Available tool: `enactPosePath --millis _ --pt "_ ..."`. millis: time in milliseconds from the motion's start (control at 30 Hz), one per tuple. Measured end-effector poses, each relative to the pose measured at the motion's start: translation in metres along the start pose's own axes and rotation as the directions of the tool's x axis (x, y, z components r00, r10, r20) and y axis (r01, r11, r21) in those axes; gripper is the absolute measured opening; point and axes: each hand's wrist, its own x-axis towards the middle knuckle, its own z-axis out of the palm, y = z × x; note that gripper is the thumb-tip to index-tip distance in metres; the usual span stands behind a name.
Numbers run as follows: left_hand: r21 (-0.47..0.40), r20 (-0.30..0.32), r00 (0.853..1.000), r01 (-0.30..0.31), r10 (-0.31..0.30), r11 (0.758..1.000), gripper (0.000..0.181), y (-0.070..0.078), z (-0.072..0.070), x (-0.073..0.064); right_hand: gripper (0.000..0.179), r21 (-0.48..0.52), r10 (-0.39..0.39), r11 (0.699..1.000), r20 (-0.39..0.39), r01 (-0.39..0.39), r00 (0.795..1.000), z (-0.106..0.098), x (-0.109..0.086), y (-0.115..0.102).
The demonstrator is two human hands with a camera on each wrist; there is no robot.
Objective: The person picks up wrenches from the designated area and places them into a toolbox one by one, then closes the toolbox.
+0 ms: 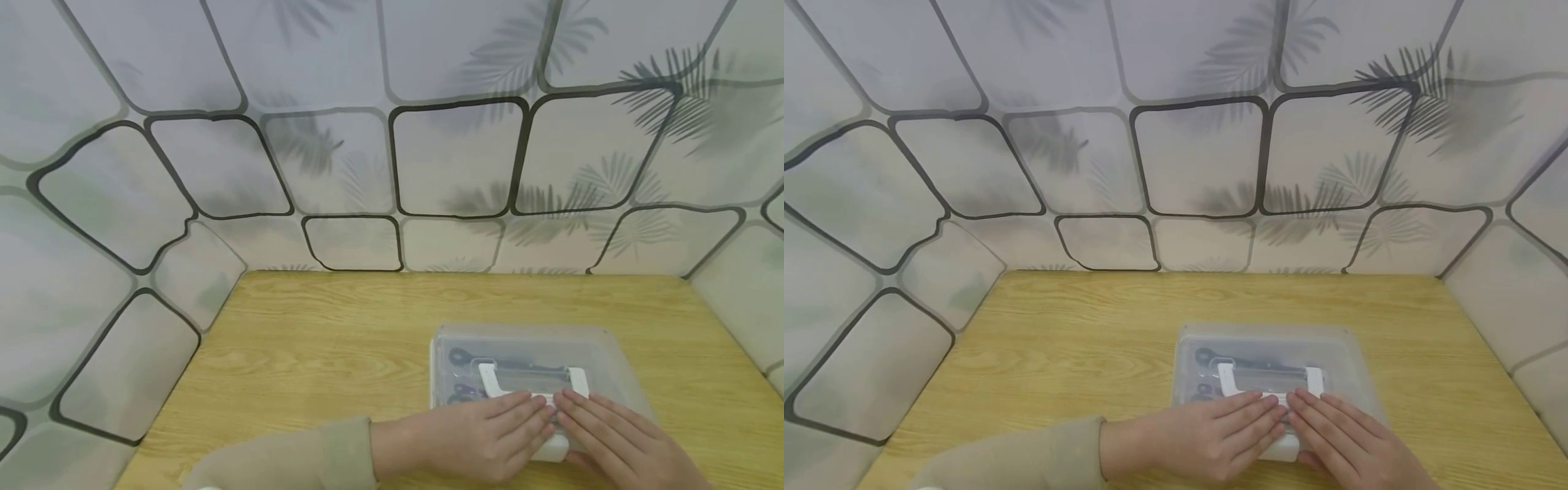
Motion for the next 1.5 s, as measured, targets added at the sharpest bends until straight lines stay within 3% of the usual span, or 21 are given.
enactPosePath --millis 333,567,833,1200,1367,1500 --pt "0.013 0.003 1.000 -0.015 0.015 1.000 0.050 -0.002 0.001 0.001 0.051 0.016 0.018 1.000 0.035 -0.019 0.999 -0.004 -0.002 0.000" --pt "0.003 0.020 0.999 -0.026 0.026 1.000 0.050 -0.005 -0.001 0.003 0.050 0.033 0.018 0.999 0.012 -0.018 1.000 -0.002 -0.001 0.001" --pt "0.021 -0.055 0.998 -0.032 0.033 0.999 0.047 -0.010 0.000 0.005 0.051 0.048 0.014 0.999 -0.018 -0.013 1.000 -0.001 0.002 0.002" --pt "0.015 -0.034 0.999 -0.036 0.037 0.999 0.049 -0.008 -0.001 0.006 0.055 0.077 0.014 0.997 -0.013 -0.013 1.000 -0.002 0.004 0.001" --pt "-0.010 -0.021 1.000 -0.002 0.002 1.000 0.048 -0.002 -0.001 0.004 0.060 0.058 0.031 0.998 0.003 -0.032 1.000 -0.001 0.002 -0.002" --pt "-0.021 -0.052 0.998 0.040 -0.041 0.999 0.045 0.002 0.001 0.002 0.059 0.039 0.037 0.999 -0.002 -0.037 0.999 -0.001 0.002 -0.003"
